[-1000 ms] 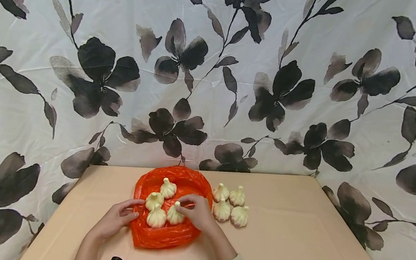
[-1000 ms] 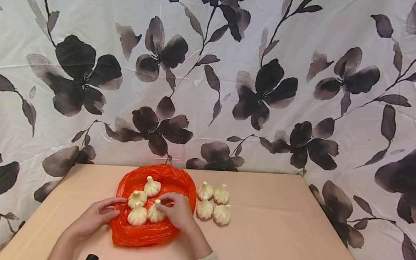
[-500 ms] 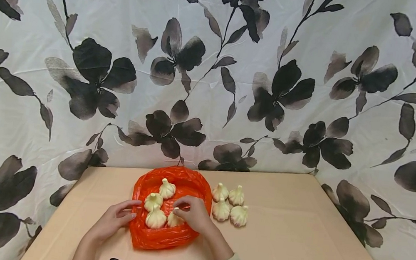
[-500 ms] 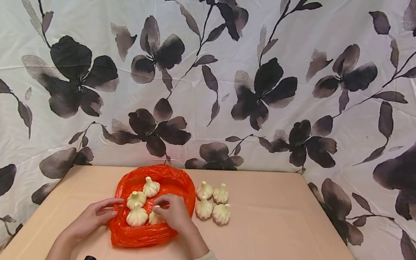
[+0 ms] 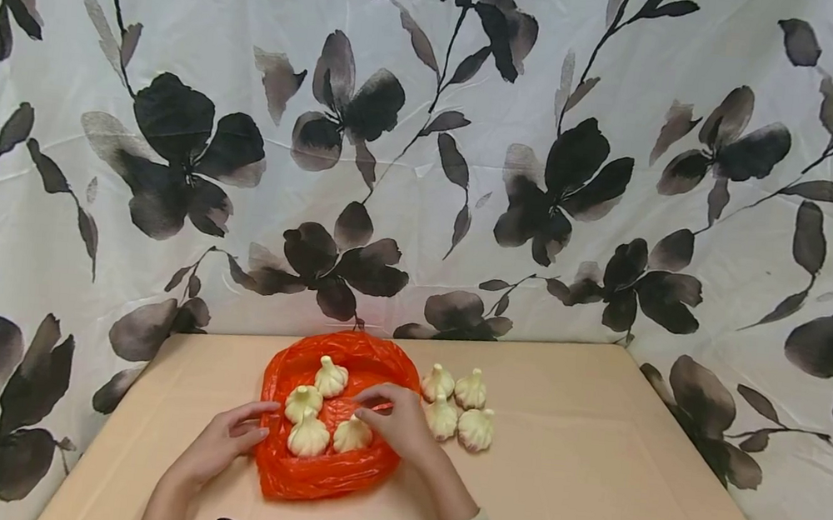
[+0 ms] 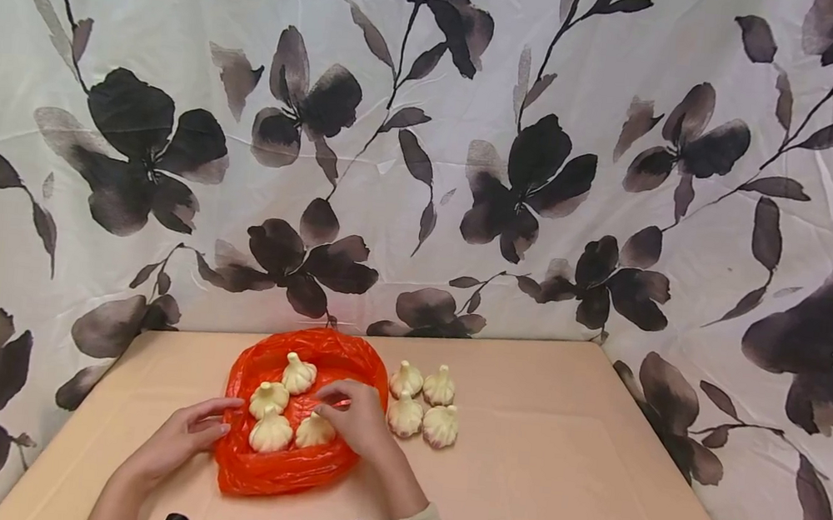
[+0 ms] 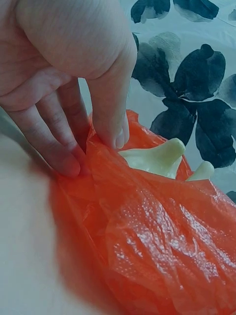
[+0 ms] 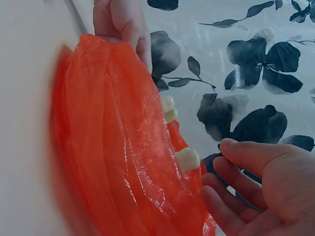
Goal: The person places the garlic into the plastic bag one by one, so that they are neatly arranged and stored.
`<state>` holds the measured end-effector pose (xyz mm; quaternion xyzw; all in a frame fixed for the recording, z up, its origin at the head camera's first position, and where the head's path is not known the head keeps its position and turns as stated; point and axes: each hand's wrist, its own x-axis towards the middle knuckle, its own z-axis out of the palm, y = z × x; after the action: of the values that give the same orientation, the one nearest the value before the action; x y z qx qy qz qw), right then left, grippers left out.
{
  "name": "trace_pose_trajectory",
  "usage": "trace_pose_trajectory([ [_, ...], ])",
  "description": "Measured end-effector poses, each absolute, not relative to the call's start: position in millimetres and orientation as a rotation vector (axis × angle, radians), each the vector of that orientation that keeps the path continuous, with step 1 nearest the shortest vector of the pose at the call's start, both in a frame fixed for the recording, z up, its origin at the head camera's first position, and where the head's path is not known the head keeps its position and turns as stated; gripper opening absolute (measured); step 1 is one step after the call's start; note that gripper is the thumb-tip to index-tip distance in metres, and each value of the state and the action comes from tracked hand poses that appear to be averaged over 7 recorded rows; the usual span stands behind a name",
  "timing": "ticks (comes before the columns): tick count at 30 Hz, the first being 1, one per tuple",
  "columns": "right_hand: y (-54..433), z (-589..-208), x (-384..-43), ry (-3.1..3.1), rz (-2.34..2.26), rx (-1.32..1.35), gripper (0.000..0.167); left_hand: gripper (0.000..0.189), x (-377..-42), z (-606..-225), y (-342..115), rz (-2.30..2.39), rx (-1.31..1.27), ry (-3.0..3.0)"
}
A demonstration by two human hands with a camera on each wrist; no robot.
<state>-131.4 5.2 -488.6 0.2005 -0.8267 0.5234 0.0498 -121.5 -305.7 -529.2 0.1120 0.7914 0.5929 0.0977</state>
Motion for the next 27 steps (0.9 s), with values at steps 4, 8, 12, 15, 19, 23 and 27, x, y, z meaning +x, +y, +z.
trace_pose_trajectory([
  [4,8,-484,-129,-2.518,1.607,0.59,0.015,0.051,-120,-526,-305,1.751,0.333,2.349],
  [8,11,-482,-127,-2.506,1.639,0.579,0.015,0.05,-120,-524,-305,1.755,0.336,2.348],
  [12,14,-482,-125,-2.498,1.672,0.56,0.018,0.05,-120,-525,-305,1.762,0.335,2.343],
  [15,17,-482,-120,-2.483,1.692,0.554,0.017,0.05,-118,-526,-306,1.76,0.337,2.34],
  [19,22,-483,-114,-2.444,1.709,0.528,0.018,0.051,-114,-527,-306,1.756,0.342,2.338],
  [23,26,-484,-107,-2.407,1.716,0.484,0.019,0.051,-110,-526,-306,1.759,0.345,2.33],
  [27,29,-483,-101,-2.381,1.738,0.456,0.021,0.051,-107,-526,-307,1.763,0.349,2.322],
])
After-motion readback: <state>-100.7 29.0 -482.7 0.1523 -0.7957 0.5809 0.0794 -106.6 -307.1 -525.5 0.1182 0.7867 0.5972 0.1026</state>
